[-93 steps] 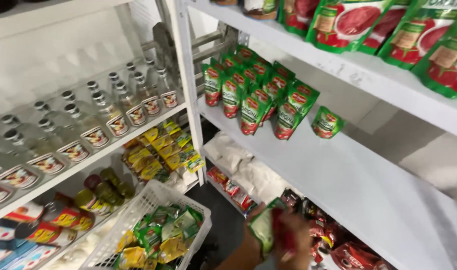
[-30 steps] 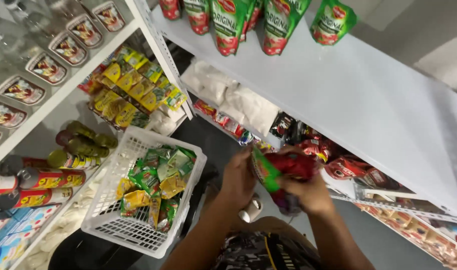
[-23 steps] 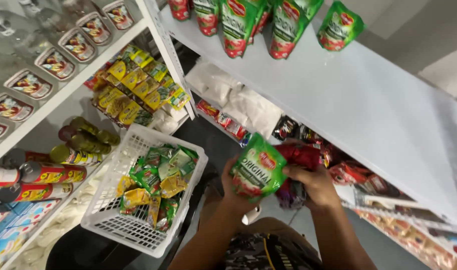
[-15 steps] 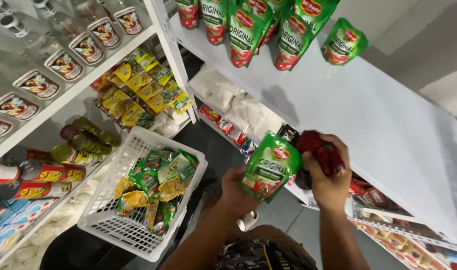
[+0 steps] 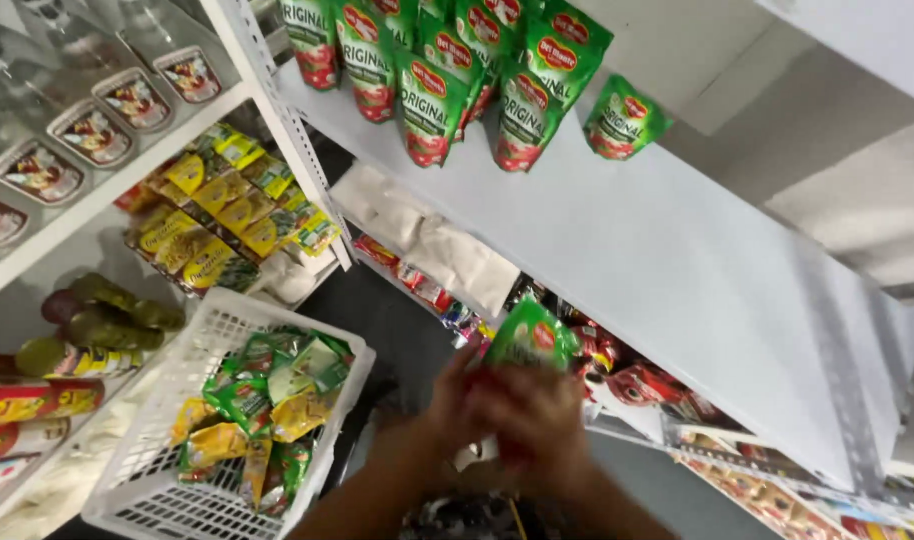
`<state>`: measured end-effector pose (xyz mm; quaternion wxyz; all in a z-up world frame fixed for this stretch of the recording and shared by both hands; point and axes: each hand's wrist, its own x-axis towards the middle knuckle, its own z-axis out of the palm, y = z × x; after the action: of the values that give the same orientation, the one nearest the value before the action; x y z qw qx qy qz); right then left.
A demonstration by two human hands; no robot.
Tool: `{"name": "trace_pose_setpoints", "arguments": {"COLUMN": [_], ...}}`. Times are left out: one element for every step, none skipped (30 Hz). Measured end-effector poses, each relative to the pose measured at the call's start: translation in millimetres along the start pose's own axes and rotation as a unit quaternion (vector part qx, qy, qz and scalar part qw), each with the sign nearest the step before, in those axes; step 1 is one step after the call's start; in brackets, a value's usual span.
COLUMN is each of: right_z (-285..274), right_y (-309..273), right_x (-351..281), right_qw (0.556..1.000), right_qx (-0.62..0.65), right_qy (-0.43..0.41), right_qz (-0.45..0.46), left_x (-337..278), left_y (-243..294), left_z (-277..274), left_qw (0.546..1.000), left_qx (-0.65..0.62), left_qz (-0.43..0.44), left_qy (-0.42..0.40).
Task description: Wiping down tomato sauce pouches with a rag and organizing them on grocery store shelves.
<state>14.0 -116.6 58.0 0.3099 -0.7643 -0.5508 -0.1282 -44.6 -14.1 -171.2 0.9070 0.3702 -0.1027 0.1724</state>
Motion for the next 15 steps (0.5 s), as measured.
{"name": "trace_pose_setpoints", "arguments": {"right_z": [-8, -16, -22, -18, -16, -13, 1, 15, 30, 24, 17, 11, 15, 20, 26], "right_y": [8, 16, 31, 30, 30, 32, 25, 19, 14, 12, 5, -1, 10, 21, 37], "right_x": [10, 21, 40, 39, 40, 41, 21, 2, -17, 5, 22, 39, 32, 25, 26], "right_qw": [1.000, 0.996, 0.986, 0.985, 0.989, 0.992, 0.992, 0.997, 0.997, 0.997, 0.999, 0.999, 0.999, 0.994, 0.982], "right_qx": [-0.001, -0.030, -0.060, -0.062, -0.026, 0.010, 0.011, -0.013, -0.036, -0.034, -0.007, 0.019, 0.022, 0.011, -0.006], "right_qy": [-0.001, 0.066, 0.141, 0.148, 0.133, 0.117, 0.116, 0.060, 0.004, 0.003, 0.019, 0.035, 0.032, 0.063, 0.104], "right_qz": [0.002, 0.043, 0.070, 0.059, 0.054, 0.048, 0.041, 0.056, 0.072, 0.064, 0.040, 0.016, 0.016, 0.088, 0.155], "left_x": [16, 32, 61, 58, 56, 55, 53, 52, 50, 55, 52, 50, 48, 46, 56], "left_y": [23, 46, 71, 71, 70, 68, 67, 64, 63, 62, 61, 60, 60, 60, 62], "left_z": [25, 50, 68, 68, 69, 70, 62, 53, 42, 33, 26, 19, 23, 26, 23], "left_qw": [1.000, 0.953, 0.824, 0.829, 0.846, 0.860, 0.863, 0.856, 0.841, 0.843, 0.841, 0.839, 0.838, 0.821, 0.808], "left_qx": [-0.002, -0.277, -0.519, -0.514, -0.479, -0.443, -0.442, -0.420, -0.396, -0.396, -0.401, -0.407, -0.408, -0.422, -0.430], "left_qz": [-0.002, -0.121, -0.222, -0.217, -0.232, -0.245, -0.238, -0.264, -0.288, -0.281, -0.278, -0.275, -0.273, -0.268, -0.263], "left_qy": [0.000, 0.025, 0.035, 0.025, 0.044, 0.064, 0.062, 0.147, 0.232, 0.233, 0.234, 0.235, 0.238, 0.277, 0.304]}}
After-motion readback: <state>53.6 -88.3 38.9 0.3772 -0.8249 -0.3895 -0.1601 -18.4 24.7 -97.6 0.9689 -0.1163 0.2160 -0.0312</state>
